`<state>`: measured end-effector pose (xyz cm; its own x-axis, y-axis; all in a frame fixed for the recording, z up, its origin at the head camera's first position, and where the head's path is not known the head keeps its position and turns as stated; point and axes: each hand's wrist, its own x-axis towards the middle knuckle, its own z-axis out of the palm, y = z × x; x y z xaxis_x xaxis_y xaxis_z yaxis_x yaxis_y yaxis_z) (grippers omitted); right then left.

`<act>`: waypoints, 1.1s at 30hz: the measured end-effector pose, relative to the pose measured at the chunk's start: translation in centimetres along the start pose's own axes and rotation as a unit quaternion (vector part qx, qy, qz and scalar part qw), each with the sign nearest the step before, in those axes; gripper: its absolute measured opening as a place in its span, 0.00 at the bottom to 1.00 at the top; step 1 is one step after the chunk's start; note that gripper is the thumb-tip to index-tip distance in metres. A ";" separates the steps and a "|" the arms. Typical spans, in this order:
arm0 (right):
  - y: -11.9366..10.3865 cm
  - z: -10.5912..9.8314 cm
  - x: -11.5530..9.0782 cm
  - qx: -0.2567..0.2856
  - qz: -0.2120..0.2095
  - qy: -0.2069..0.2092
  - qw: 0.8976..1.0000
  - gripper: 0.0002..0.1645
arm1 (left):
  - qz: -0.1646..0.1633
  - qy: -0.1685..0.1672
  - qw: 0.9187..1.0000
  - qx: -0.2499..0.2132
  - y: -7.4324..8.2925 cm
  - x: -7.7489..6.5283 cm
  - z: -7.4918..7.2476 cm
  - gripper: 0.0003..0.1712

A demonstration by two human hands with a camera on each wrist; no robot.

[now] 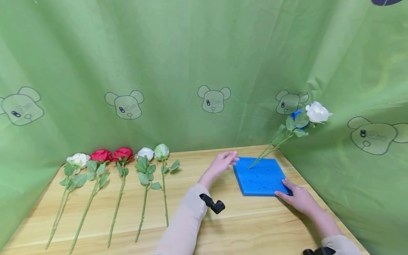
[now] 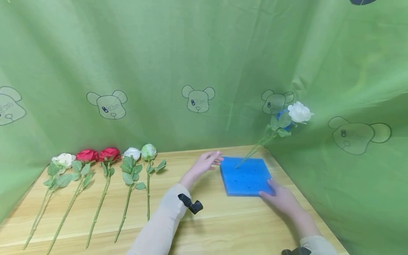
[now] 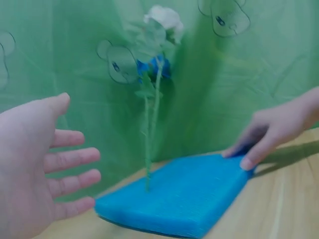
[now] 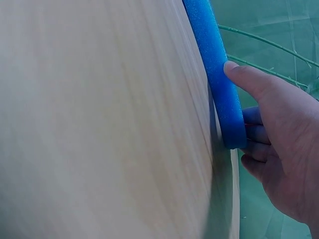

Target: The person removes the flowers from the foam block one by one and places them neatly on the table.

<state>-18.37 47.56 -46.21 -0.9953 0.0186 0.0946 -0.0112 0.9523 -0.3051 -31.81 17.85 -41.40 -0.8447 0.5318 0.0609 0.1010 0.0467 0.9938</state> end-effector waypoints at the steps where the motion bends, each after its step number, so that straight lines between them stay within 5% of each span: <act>1: -0.1 0.1 0.0 0.002 0.000 0.002 1.000 0.50 | 0.000 0.002 1.000 -0.008 -0.4 0.1 0.3 0.32; 7: -0.4 -0.1 -0.1 0.002 0.001 0.003 1.000 0.49 | 0.004 0.031 0.997 -0.068 -2.0 1.2 3.0 0.29; 15: -0.2 0.1 -0.2 -0.003 0.003 0.003 1.000 0.49 | 0.026 0.083 0.983 -0.160 -3.3 2.5 6.4 0.23; 23: -0.1 0.7 0.0 0.007 0.000 0.003 1.000 0.49 | 0.014 0.130 0.986 -0.106 -4.3 2.9 8.2 0.21; 28: -0.8 0.1 -0.4 0.010 0.004 0.008 1.000 0.49 | 0.003 0.123 0.990 -0.071 -4.6 3.3 8.9 0.21; 33: -0.8 -0.2 -0.3 0.007 0.007 0.012 1.000 0.49 | -0.001 0.098 0.995 0.023 -4.3 3.8 9.3 0.24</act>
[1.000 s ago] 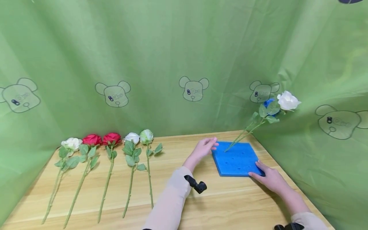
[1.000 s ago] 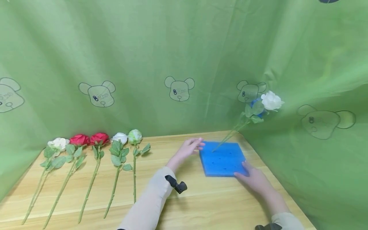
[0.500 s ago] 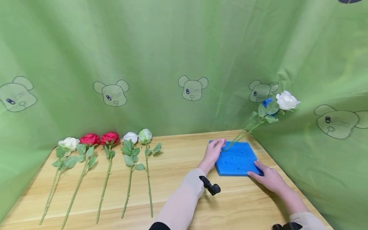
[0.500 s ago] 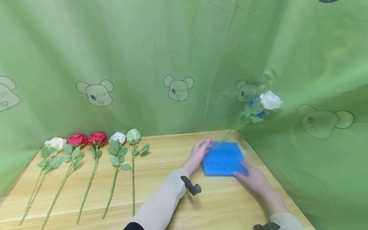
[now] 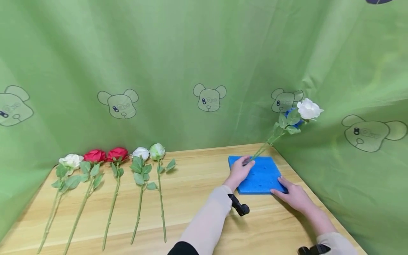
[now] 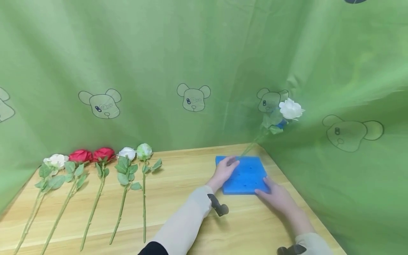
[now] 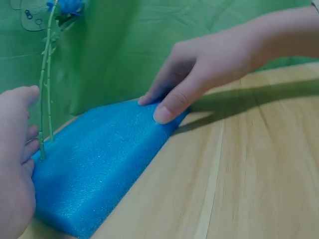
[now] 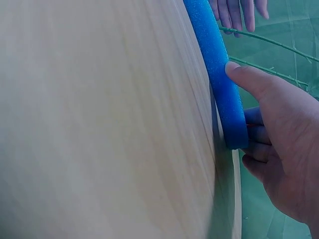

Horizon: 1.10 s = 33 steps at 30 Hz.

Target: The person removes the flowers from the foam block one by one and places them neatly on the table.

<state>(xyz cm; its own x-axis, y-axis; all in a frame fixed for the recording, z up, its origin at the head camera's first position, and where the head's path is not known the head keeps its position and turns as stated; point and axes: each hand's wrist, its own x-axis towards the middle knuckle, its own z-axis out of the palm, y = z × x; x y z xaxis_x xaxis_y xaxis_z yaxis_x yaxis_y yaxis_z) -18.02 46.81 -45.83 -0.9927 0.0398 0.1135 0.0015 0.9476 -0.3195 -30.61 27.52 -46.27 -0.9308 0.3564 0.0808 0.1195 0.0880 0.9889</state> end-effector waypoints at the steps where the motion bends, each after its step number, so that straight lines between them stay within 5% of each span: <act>1: 0.0 0.0 0.0 -0.001 0.000 -0.001 1.000 0.49 | 0.002 -0.006 1.000 0.025 0.0 0.1 0.0 0.25; 5: 0.2 0.2 0.2 0.001 0.001 -0.002 1.000 0.49 | 0.017 -0.019 0.994 0.107 -0.1 0.3 0.0 0.26; 9: 0.3 0.2 0.1 0.002 0.004 -0.002 1.000 0.49 | 0.030 -0.024 0.990 0.135 -0.1 0.5 0.0 0.22; 33: 0.2 0.2 -0.1 -0.002 0.009 0.006 1.000 0.49 | 0.036 0.043 0.992 0.111 0.0 1.5 -0.4 0.06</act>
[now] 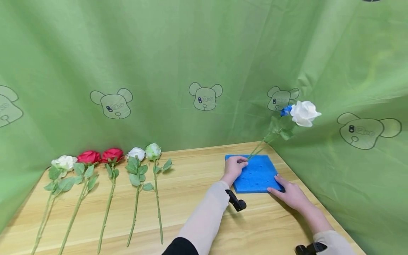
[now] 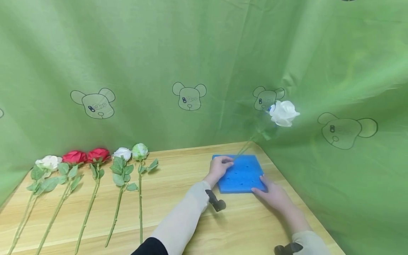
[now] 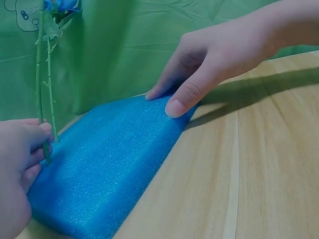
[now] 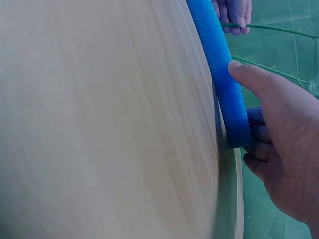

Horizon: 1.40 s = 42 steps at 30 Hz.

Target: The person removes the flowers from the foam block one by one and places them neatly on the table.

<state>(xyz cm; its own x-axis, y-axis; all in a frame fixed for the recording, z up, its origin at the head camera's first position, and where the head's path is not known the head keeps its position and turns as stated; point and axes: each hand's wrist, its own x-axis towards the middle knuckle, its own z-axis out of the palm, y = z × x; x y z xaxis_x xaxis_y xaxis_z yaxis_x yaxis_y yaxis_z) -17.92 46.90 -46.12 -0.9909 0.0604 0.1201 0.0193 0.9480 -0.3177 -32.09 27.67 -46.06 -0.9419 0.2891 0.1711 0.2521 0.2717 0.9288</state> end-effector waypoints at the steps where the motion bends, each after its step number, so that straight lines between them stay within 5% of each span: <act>1: 0.0 0.0 0.0 0.000 -0.001 0.002 1.000 0.49 | -0.001 0.003 1.000 -0.002 0.0 0.0 0.0 0.06; 19: 0.2 -0.2 -0.2 0.001 -0.006 0.004 1.000 0.48 | -0.028 0.021 0.997 -0.062 0.0 -0.3 -0.1 0.06; 42: 0.0 0.1 -0.2 0.008 -0.004 0.003 1.000 0.49 | 0.035 0.036 0.988 -0.148 0.0 -1.2 -0.5 0.09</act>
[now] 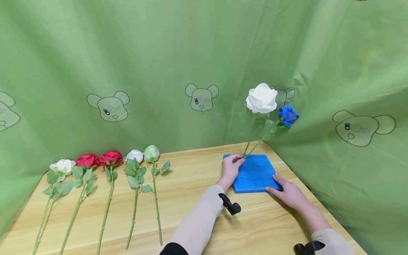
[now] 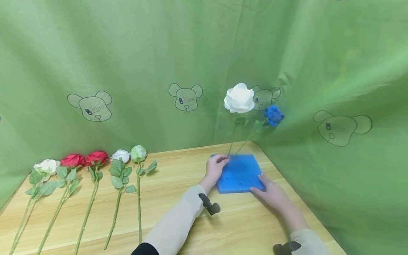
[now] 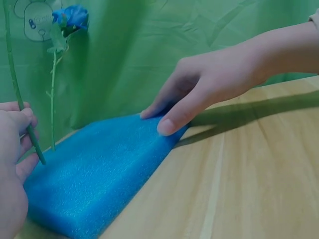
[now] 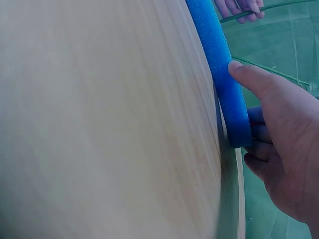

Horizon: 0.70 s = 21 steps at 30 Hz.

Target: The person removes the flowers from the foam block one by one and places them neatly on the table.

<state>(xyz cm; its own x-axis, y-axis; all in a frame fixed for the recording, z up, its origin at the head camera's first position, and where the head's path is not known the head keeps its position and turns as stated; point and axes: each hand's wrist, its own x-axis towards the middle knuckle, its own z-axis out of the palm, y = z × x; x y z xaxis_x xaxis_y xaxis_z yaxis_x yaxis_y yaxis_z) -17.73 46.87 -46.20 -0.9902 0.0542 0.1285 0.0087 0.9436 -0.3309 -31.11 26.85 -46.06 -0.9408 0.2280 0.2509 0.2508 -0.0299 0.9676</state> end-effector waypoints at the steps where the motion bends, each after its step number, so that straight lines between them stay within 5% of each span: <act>1: 0.1 0.0 0.0 0.000 0.001 0.000 1.000 0.50 | 0.001 -0.002 1.000 -0.005 0.2 -0.1 0.1 0.09; 11: -0.2 -0.1 0.0 -0.002 0.005 -0.005 1.000 0.49 | -0.007 -0.018 0.998 -0.067 1.2 -1.6 0.3 0.11; 21: -0.5 -0.3 -0.1 0.000 0.012 -0.010 1.000 0.50 | -0.055 0.001 0.988 -0.143 0.9 -5.6 0.3 0.08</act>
<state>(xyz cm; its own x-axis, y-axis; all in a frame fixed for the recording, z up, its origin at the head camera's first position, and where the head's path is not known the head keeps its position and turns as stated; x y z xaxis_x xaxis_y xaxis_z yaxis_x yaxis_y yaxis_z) -17.55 46.50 -45.77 -0.9924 0.0704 0.1009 0.0329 0.9419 -0.3342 -25.57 25.90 -46.64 -0.9592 0.2438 0.1432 0.0723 -0.2781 0.9578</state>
